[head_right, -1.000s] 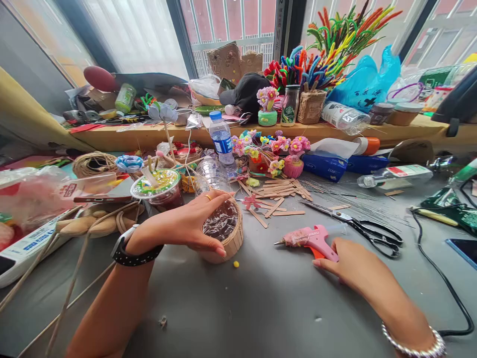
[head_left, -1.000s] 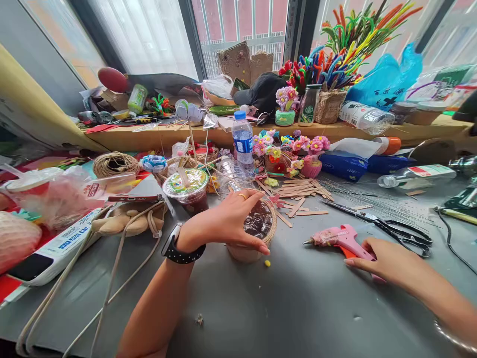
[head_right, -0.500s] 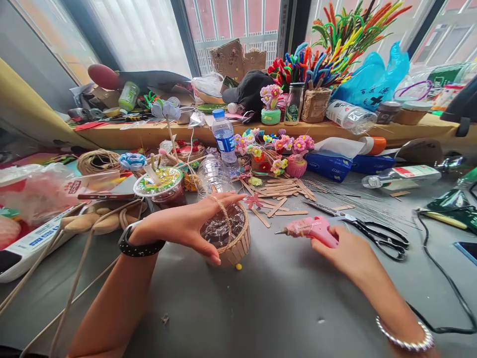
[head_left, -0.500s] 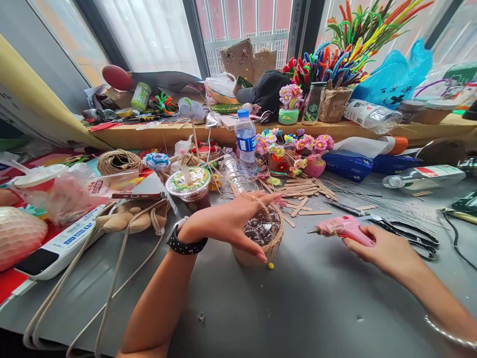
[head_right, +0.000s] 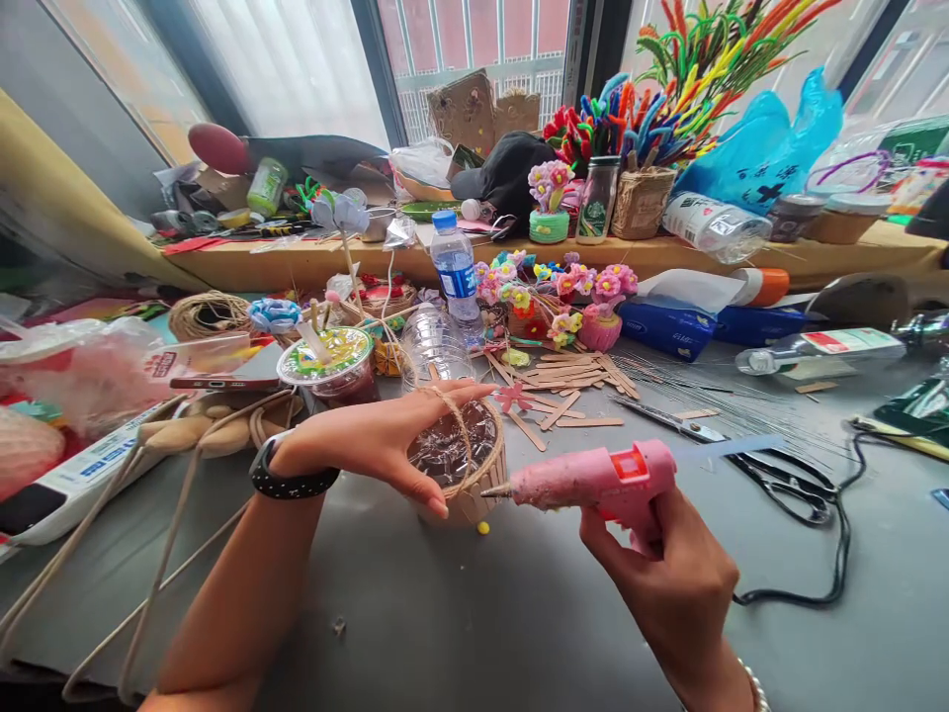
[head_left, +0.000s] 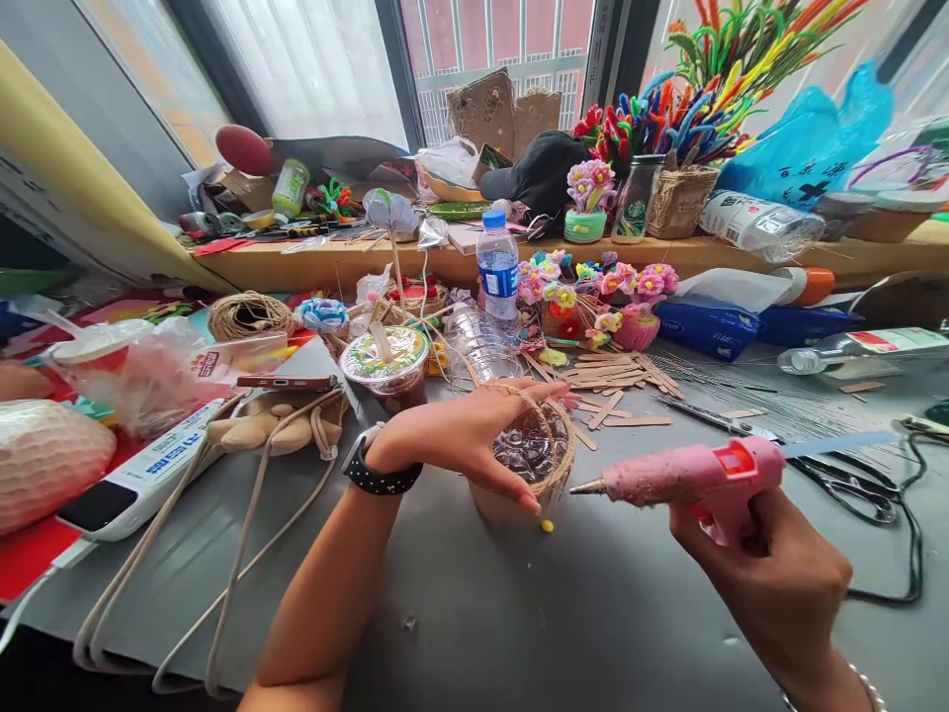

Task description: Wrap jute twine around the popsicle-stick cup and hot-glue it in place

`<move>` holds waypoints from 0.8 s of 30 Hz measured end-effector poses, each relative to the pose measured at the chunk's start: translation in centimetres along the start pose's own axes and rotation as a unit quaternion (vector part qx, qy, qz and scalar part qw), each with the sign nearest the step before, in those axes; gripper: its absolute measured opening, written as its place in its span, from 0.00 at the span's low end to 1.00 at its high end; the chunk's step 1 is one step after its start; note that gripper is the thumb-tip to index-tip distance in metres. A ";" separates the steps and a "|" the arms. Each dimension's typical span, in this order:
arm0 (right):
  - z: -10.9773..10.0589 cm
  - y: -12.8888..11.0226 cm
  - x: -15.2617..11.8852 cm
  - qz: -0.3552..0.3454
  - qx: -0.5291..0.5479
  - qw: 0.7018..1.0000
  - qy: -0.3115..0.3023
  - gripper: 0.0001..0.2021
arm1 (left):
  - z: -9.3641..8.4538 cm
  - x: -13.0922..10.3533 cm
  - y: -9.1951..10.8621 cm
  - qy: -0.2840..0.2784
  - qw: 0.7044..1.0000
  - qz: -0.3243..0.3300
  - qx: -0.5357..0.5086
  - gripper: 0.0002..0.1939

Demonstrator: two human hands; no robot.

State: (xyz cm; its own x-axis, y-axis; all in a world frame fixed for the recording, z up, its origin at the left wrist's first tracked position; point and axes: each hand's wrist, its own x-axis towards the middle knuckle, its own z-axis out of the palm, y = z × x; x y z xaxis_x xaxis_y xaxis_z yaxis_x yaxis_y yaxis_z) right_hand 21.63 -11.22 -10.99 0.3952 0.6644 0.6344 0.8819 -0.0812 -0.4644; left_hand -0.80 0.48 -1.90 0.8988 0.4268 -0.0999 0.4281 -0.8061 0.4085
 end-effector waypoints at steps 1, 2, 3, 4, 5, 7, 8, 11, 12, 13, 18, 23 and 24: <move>0.0 -0.1 -0.1 -0.010 -0.002 1.000 0.005 0.15 | 0.0 0.0 0.0 0.000 1.000 0.000 -0.001 0.49; 0.0 -0.1 -0.2 -0.016 -0.002 1.000 0.008 0.15 | -0.1 0.0 0.0 0.000 1.000 -0.002 -0.001 0.49; 0.1 -0.1 -0.2 -0.018 -0.002 1.000 0.008 0.14 | -0.1 0.0 0.0 0.001 1.000 -0.004 -0.001 0.49; 0.1 -0.1 -0.2 -0.017 -0.003 1.000 0.008 0.14 | -0.1 0.0 0.0 0.002 1.000 -0.005 -0.001 0.50; 0.1 -0.1 -0.2 -0.015 -0.007 1.000 0.009 0.14 | -0.1 0.0 0.0 0.002 1.000 -0.006 -0.001 0.50; 0.2 0.0 -0.3 -0.021 -0.016 1.000 0.012 0.12 | -0.1 0.0 0.0 0.002 1.000 -0.008 -0.003 0.50; 0.3 0.1 -0.3 -0.032 -0.021 0.999 0.015 0.12 | -0.1 0.0 0.0 0.002 1.000 -0.007 -0.006 0.49; 0.6 0.5 -0.4 -0.082 -0.024 0.996 0.028 0.11 | 0.0 0.0 0.0 0.000 1.000 -0.007 -0.014 0.47; 0.6 0.6 -0.5 -0.091 -0.023 0.995 0.031 0.11 | 0.0 0.0 0.0 -0.001 1.000 -0.008 -0.016 0.48; 0.6 0.7 -0.5 -0.097 -0.024 0.995 0.032 0.11 | 0.0 0.0 0.0 0.000 1.000 -0.010 -0.018 0.48; 0.6 0.8 -0.5 -0.116 -0.038 0.992 0.029 0.12 | -0.2 0.1 0.0 0.000 1.000 0.012 -0.014 0.49; 0.4 0.4 -0.7 -0.095 -0.043 0.995 0.003 0.10 | -0.1 0.2 0.0 -0.003 1.000 0.009 -0.019 0.49; 0.4 0.3 -0.7 -0.087 -0.043 0.995 -0.001 0.10 | -0.1 0.2 0.0 -0.002 1.000 0.006 -0.021 0.49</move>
State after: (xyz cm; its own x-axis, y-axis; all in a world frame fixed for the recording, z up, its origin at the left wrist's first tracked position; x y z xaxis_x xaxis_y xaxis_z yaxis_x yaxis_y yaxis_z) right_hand 21.52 -11.43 -11.81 0.2351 0.6751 0.6992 0.9555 -0.0286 -0.2936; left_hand -0.65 0.55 -1.84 0.9046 0.4147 -0.0984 0.4125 -0.7938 0.4468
